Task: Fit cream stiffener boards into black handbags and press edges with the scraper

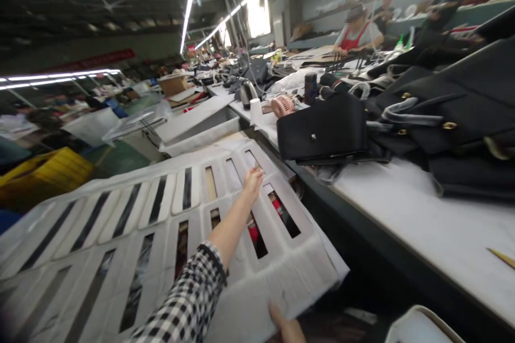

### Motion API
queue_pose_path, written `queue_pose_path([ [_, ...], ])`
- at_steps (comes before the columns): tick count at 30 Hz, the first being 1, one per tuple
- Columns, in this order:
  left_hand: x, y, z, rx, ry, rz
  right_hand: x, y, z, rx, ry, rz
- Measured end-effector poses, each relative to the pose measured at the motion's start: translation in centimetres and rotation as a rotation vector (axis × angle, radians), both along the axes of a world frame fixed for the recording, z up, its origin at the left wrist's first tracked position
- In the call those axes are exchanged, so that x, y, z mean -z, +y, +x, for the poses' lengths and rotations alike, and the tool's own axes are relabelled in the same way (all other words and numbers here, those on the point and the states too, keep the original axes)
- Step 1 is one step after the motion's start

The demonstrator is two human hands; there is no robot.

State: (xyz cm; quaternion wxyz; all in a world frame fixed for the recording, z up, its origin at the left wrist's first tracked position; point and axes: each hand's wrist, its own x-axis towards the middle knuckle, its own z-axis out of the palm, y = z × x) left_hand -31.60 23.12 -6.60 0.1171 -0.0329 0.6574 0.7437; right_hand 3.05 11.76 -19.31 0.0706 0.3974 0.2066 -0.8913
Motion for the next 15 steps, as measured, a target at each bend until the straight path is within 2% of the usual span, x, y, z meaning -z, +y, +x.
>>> queue_pose_path([
  [2, 1.2, -6.9, -0.9, -0.087, 0.007, -0.138, 0.5, -0.2, -0.3, 0.118, -0.024, -0.022],
  [4, 1.8, -13.8, -1.7, -0.196, 0.018, -0.303, 0.5, -0.4, -0.3, 0.196, -0.041, 0.012],
  [6, 1.7, -20.1, -2.4, -0.301, 0.038, -0.481, 0.2, -0.4, 0.0, 0.194, -0.071, 0.050],
  [8, 1.1, -25.2, -3.1, -0.371, 0.053, -0.652, -0.2, -0.2, 0.5, 0.176, -0.127, 0.067],
  [11, 0.0, -30.0, -4.2, -0.410, 0.046, -0.858, -0.4, 0.2, 1.5, 0.145, -0.195, 0.093],
  [15, -0.9, -32.1, -6.2, -0.430, -0.035, -1.013, 0.2, 0.4, 2.5, 0.047, -0.153, 0.185],
])
